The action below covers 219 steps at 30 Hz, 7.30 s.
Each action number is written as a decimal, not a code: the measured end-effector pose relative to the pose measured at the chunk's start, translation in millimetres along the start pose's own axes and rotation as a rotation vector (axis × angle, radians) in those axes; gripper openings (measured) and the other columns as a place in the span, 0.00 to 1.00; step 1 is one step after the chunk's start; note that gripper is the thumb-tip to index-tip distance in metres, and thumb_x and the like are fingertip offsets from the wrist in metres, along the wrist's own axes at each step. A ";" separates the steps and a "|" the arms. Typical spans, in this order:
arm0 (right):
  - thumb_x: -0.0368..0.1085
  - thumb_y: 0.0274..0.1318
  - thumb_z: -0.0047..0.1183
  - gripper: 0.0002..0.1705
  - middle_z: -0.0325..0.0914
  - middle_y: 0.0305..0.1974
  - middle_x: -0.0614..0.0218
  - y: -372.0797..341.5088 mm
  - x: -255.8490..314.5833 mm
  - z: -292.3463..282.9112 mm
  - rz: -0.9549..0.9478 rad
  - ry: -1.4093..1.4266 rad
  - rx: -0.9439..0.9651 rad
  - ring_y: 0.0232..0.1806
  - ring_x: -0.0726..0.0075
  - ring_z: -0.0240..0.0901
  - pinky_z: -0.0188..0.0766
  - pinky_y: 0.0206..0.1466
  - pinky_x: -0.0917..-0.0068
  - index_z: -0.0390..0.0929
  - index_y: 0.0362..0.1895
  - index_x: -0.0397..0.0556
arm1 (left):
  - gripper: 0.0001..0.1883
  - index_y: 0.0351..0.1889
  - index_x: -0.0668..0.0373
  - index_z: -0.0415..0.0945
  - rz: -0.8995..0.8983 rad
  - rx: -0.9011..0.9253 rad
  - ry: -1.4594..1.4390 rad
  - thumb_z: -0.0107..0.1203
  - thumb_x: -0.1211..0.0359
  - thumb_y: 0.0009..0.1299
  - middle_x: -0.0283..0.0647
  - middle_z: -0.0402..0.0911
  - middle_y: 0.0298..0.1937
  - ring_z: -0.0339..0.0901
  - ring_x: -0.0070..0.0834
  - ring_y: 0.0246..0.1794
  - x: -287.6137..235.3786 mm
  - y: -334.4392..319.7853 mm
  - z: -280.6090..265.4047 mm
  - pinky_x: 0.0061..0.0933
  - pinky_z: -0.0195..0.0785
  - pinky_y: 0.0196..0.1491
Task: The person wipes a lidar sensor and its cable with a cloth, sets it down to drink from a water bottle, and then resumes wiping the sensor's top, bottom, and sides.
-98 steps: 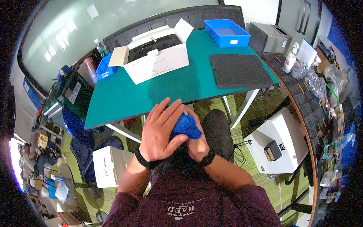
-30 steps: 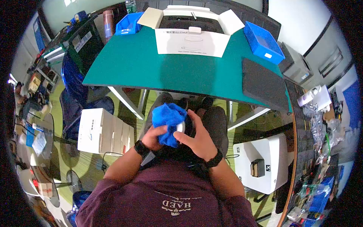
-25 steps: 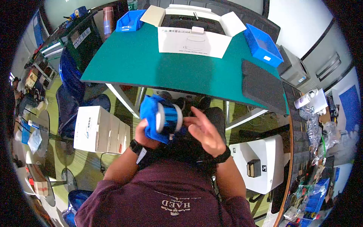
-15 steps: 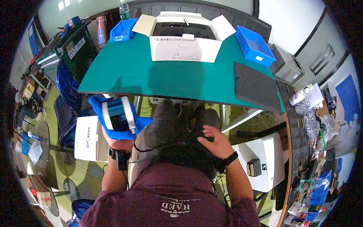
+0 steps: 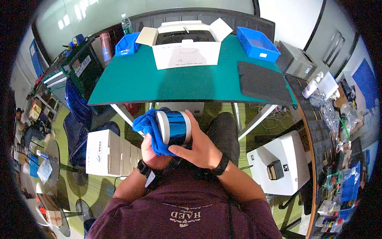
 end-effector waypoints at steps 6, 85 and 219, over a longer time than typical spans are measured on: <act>0.52 0.55 0.74 0.71 0.58 0.77 0.41 -10.9 17.7 -4.1 -0.054 -0.078 -0.005 0.80 0.47 0.56 0.53 0.81 0.60 0.35 0.82 0.33 | 0.41 0.80 0.50 0.60 0.019 0.040 0.019 0.54 0.39 0.75 0.47 0.71 0.75 0.71 0.49 0.72 -2.4 -3.7 5.8 0.60 0.67 0.72; 0.56 0.81 0.27 0.34 0.78 0.66 0.58 -14.3 -31.9 -19.7 0.221 1.117 -0.338 0.67 0.56 0.76 0.65 0.74 0.55 0.66 0.74 0.48 | 0.24 0.62 0.65 0.74 0.712 0.456 1.663 0.67 0.66 0.70 0.51 0.80 0.53 0.80 0.48 0.53 -18.8 44.0 122.7 0.41 0.73 0.56; 0.47 0.78 0.44 0.24 0.84 0.55 0.58 13.6 -5.2 -44.5 0.299 1.196 -0.020 0.54 0.61 0.83 0.78 0.62 0.64 0.76 0.65 0.45 | 0.62 0.80 0.67 0.55 0.249 0.203 0.437 0.83 0.56 0.53 0.49 0.79 0.64 0.79 0.36 0.62 -59.5 40.3 80.2 0.37 0.71 0.67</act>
Point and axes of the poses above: each hand's wrist, its own y-axis towards the middle knuckle, its own z-axis out of the palm, x = y × z, the point moved 5 cm from there along y, towards the middle knuckle
